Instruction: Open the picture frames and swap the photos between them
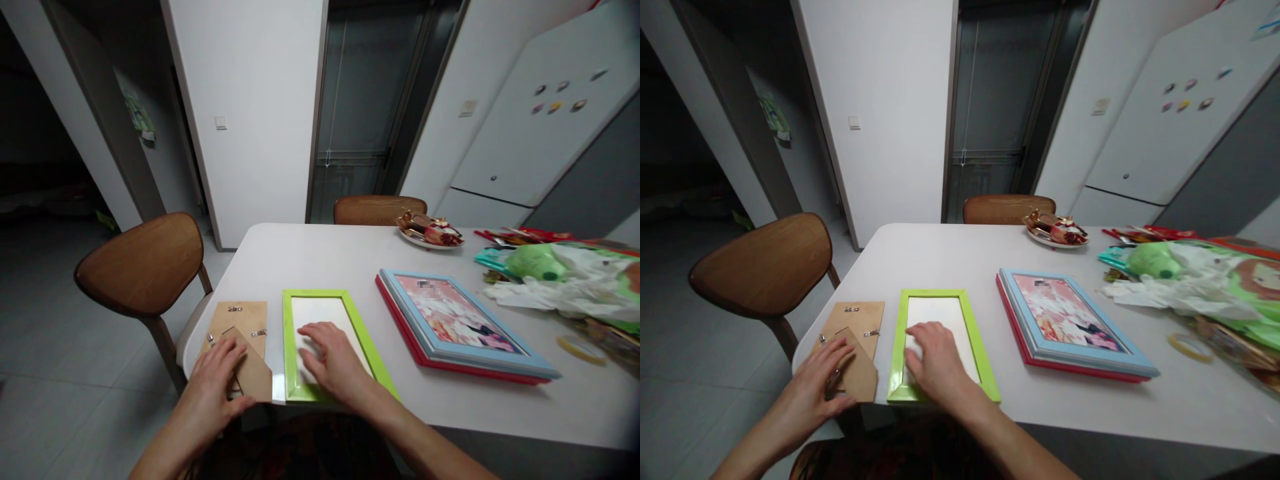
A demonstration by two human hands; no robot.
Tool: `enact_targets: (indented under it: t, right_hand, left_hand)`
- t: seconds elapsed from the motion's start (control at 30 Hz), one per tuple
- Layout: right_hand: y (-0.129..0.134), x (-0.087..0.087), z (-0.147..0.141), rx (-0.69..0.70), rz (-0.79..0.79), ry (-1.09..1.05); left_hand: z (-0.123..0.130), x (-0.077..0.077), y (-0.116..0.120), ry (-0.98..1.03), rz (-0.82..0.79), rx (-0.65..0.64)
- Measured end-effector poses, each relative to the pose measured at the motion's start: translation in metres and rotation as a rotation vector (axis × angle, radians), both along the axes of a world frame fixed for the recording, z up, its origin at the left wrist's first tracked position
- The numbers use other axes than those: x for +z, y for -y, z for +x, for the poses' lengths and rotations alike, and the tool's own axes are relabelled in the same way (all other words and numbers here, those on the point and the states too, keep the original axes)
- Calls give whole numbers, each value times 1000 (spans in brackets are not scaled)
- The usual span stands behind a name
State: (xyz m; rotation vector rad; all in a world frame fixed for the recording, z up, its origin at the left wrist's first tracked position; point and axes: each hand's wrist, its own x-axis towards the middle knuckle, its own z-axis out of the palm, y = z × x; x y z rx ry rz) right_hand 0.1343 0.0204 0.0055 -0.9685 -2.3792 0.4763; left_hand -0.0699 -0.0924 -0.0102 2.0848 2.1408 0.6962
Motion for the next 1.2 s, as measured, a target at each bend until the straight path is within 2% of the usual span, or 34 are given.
enact_targets:
  t: [0.07,0.13,0.23,0.33,0.47,0.6,0.7,0.8,0.93,1.03,1.2]
  right_hand:
    - [21,5,-24,98,-2,32]
    - [38,5,-48,140,6,88]
    - [50,0,-72,171,-4,148]
    - [50,2,-76,183,-89,57]
    - [43,20,-50,192,-133,-136]
    - [31,30,1,152,-134,-170]
    - [20,24,41,59,-162,-117]
    - [11,12,67,-10,-186,-45]
    - [1,-5,77,-52,-122,7]
    - [-2,-15,77,-55,-35,32]
    - [0,-19,77,-13,57,90]
  left_hand:
    - [-23,-8,10,-31,-26,52]
    - [-38,-15,15,-28,-3,64]
    - [-46,-22,18,-2,57,83]
    - [-44,-20,16,30,104,107]
    - [-19,1,6,56,236,60]
    - [33,24,-13,63,228,-61]
    - [71,28,-29,84,123,-153]
    - [94,21,-42,112,44,-189]
    - [102,11,-51,120,-19,-200]
    - [101,9,-52,106,-50,-222]
    - [96,6,-42,93,-34,-251]
